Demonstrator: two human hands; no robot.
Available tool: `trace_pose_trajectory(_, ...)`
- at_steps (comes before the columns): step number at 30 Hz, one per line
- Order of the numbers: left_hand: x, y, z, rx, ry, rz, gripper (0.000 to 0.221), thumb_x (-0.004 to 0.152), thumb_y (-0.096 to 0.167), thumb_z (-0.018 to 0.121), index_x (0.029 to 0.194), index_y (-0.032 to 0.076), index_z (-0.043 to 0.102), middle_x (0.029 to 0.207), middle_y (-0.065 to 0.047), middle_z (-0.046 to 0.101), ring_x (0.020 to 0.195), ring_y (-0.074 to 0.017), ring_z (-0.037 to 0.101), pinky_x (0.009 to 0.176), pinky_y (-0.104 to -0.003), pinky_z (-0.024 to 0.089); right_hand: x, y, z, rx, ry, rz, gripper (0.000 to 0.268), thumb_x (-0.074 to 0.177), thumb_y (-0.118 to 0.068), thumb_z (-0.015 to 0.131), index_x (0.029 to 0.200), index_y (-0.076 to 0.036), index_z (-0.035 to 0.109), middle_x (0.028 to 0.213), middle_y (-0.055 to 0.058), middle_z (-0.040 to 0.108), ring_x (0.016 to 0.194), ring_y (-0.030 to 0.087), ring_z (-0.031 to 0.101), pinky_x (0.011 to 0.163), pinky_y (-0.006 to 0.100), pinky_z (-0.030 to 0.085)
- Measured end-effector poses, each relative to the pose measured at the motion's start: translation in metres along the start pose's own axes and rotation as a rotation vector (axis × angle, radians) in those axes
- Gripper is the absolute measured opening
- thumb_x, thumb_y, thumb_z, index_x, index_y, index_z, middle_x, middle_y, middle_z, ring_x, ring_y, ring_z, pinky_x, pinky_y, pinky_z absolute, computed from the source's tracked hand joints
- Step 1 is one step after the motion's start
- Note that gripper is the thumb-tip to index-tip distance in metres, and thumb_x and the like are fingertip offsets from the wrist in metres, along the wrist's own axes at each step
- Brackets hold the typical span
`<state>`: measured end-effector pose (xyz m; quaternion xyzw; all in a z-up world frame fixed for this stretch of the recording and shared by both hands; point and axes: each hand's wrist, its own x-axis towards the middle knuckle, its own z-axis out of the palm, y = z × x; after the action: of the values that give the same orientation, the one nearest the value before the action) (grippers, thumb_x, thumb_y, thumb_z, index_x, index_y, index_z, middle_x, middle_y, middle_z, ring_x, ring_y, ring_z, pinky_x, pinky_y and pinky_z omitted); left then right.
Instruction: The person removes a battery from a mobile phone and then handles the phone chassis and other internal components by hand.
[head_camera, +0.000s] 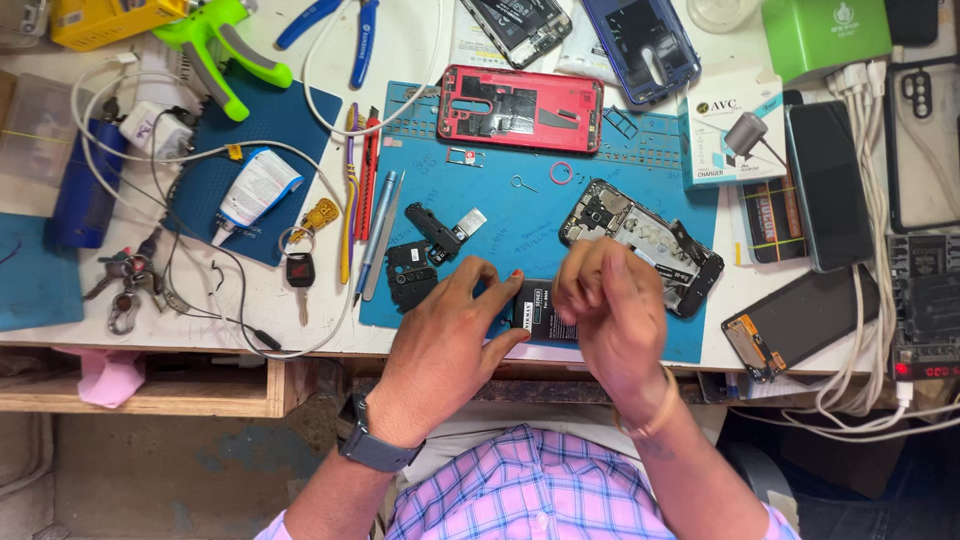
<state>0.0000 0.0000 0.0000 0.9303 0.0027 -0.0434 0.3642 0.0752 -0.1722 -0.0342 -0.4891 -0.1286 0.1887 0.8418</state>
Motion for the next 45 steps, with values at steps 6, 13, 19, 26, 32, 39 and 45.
trace_pose_trajectory(6, 0.004, -0.004, -0.003, -0.037, 0.004, 0.023, 0.056, 0.078, 0.024, 0.082, 0.128, 0.006, 0.064, 0.111, -0.013, 0.057, 0.1, -0.0327, 0.064, 0.077, -0.043, 0.054, 0.003, 0.027, -0.007, -0.318, -0.067, -0.099, 0.058, 0.114, -0.026, 0.044, 0.062, -0.003, 0.031, 0.056, 0.002, 0.029, 0.055, 0.013, 0.022, 0.055, 0.034, 0.019)
trace_pose_trajectory(13, 0.009, -0.01, -0.007, -0.026, 0.037, 0.033, 0.058, 0.079, 0.024, 0.082, 0.13, 0.006, 0.063, 0.108, -0.012, 0.056, 0.099, -0.0325, 0.063, 0.077, -0.043, 0.054, 0.019, 0.025, 0.002, -0.621, -0.112, -0.178, 0.051, 0.111, -0.024, 0.045, 0.067, 0.0, 0.036, 0.058, 0.004, 0.035, 0.052, 0.014, 0.031, 0.053, 0.035, 0.023)
trace_pose_trajectory(19, 0.008, -0.01, -0.007, -0.018, 0.022, 0.038, 0.056, 0.08, 0.026, 0.082, 0.13, 0.007, 0.064, 0.107, -0.012, 0.056, 0.097, -0.0309, 0.063, 0.075, -0.042, 0.054, 0.032, 0.023, -0.004, -0.022, 0.036, 0.047, 0.057, 0.114, -0.028, 0.044, 0.063, -0.008, 0.03, 0.058, 0.0, 0.024, 0.055, 0.014, 0.021, 0.052, 0.036, 0.019)
trace_pose_trajectory(26, 0.003, -0.011, -0.003, 0.006, 0.057, 0.056, 0.056, 0.081, 0.027, 0.082, 0.13, 0.006, 0.063, 0.108, -0.011, 0.056, 0.098, -0.029, 0.064, 0.075, -0.04, 0.055, 0.013, 0.003, 0.008, -0.064, 0.02, -0.153, 0.056, 0.114, -0.028, 0.043, 0.065, -0.006, 0.027, 0.058, 0.0, 0.023, 0.053, 0.012, 0.021, 0.053, 0.035, 0.019)
trace_pose_trajectory(32, 0.003, -0.009, -0.001, 0.022, 0.081, 0.052, 0.06, 0.079, 0.026, 0.082, 0.132, 0.006, 0.062, 0.107, -0.011, 0.056, 0.098, -0.0295, 0.064, 0.074, -0.041, 0.055, 0.015, 0.025, 0.021, -0.148, -0.033, -0.023, 0.054, 0.112, -0.021, 0.042, 0.063, -0.004, 0.031, 0.057, 0.002, 0.027, 0.054, 0.014, 0.023, 0.054, 0.035, 0.022)
trace_pose_trajectory(39, -0.001, -0.011, 0.001, 0.024, 0.084, 0.043, 0.063, 0.075, 0.022, 0.086, 0.128, 0.006, 0.058, 0.111, -0.012, 0.057, 0.104, -0.0339, 0.062, 0.081, -0.043, 0.054, 0.018, 0.022, 0.035, -0.637, -0.081, -0.109, 0.052, 0.111, -0.023, 0.041, 0.065, 0.001, 0.036, 0.057, 0.003, 0.034, 0.051, 0.013, 0.03, 0.053, 0.035, 0.025)
trace_pose_trajectory(45, -0.011, -0.01, -0.006, -0.059, 0.103, 0.07, 0.094, 0.071, 0.02, 0.086, 0.15, 0.0, 0.039, 0.115, -0.015, 0.058, 0.101, -0.0348, 0.062, 0.079, -0.043, 0.053, 0.002, 0.015, 0.035, -0.444, -0.066, -0.145, 0.054, 0.111, -0.023, 0.043, 0.062, -0.002, 0.034, 0.054, 0.002, 0.032, 0.051, 0.013, 0.026, 0.052, 0.035, 0.021)
